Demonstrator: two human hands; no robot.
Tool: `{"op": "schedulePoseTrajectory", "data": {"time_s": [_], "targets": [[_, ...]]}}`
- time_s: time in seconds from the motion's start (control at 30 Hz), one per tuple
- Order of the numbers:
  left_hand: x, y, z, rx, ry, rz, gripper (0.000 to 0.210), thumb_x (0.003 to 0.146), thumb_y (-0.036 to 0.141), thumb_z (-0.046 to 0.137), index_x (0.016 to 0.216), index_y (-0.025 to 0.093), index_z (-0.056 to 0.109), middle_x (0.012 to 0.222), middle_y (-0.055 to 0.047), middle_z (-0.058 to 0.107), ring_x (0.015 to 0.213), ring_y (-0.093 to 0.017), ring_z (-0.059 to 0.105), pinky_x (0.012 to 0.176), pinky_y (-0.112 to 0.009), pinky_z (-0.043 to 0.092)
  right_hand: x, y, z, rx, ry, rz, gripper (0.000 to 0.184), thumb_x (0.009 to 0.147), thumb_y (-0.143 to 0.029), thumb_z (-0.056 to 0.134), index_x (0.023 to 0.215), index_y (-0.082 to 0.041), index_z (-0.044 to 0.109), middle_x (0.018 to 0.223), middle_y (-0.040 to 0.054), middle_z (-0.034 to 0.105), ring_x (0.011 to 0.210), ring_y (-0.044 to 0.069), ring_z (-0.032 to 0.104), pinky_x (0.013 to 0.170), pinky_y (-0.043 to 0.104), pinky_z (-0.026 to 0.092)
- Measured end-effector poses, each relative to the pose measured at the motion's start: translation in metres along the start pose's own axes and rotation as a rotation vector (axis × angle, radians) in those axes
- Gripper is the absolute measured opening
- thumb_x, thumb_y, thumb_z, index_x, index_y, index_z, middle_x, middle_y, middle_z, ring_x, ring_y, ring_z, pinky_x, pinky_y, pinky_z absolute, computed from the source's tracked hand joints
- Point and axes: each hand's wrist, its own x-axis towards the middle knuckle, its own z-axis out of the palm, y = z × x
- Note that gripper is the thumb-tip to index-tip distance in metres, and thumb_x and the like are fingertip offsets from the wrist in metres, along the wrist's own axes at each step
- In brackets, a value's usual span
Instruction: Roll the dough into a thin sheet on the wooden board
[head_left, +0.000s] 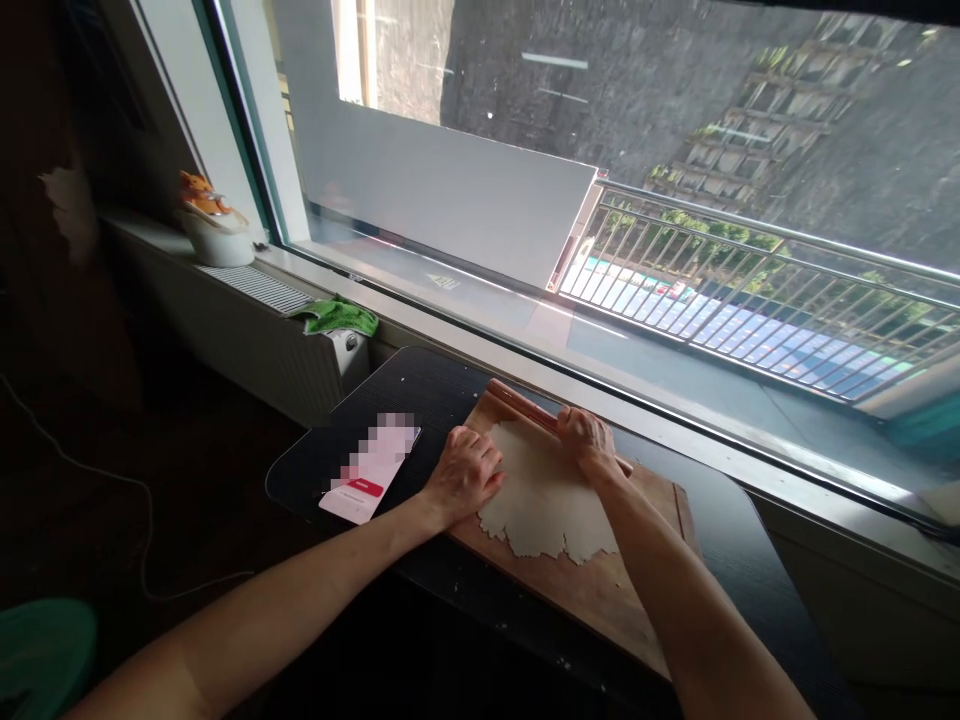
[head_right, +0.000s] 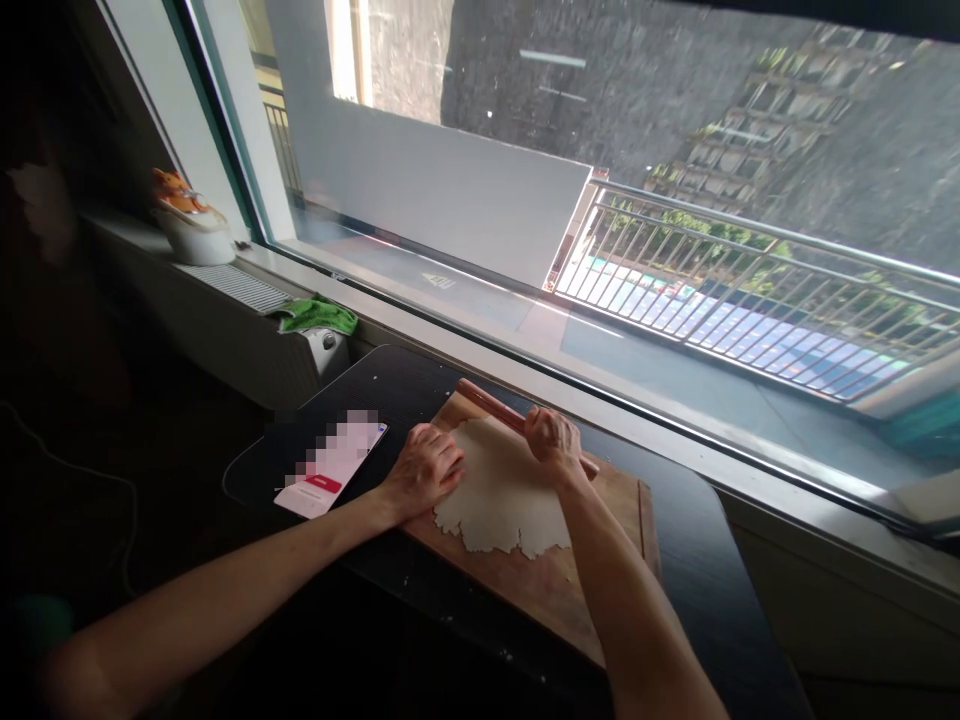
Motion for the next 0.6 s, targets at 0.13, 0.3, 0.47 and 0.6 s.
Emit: {"op": "schedulePoseTrajectory", "data": {"time_s": [0.13,0.3,0.47,0.6], "targets": [[-0.001,0.002,-0.002,0.005,0.036,0.027,0.012,0.092,0.021,0.057,0.082,0.019,0.062,0.090,-0.005,0.064,0.094,-0.023,0.056,0.105,-0.048,0.035,-0.036,0.026,-0.008,-0.035,-0.002,-0.066,0.057,0.103,-0.037,0.024,0.088,-0.018,0.075,0.090,0.0118,0.076,0.077,0.020,0.069,0.069,0.029,0.043],[-0.003,0.005,-0.002,-0.005,0.060,0.091,0.018,0.093,0.016,0.052,0.078,0.020,0.063,0.083,-0.004,0.063,0.088,-0.022,0.057,0.108,-0.052,0.033,-0.070,0.059,0.002,-0.076,-0.004,-0.048,0.048,0.102,-0.032,0.030,0.087,-0.019,0.073,0.086,0.0095,0.076,0.075,0.019,0.069,0.067,0.028,0.041],[-0.005,0.003,0.001,0.001,0.067,0.107,0.016,0.092,0.016,0.053,0.078,0.020,0.062,0.081,-0.003,0.063,0.086,-0.021,0.056,0.108,-0.051,0.035,-0.050,0.059,0.015,-0.090,0.022,0.029,0.047,0.102,-0.032,0.032,0.090,-0.019,0.075,0.089,0.0108,0.077,0.082,0.020,0.070,0.071,0.028,0.043],[-0.004,0.002,0.002,0.000,0.066,0.104,0.016,0.092,0.017,0.054,0.077,0.020,0.061,0.081,-0.002,0.062,0.086,-0.020,0.056,0.109,-0.049,0.035,-0.020,0.051,0.016,-0.068,0.038,0.083,0.049,0.103,-0.033,0.029,0.097,-0.017,0.075,0.096,0.0131,0.076,0.088,0.022,0.071,0.074,0.029,0.046]]}}
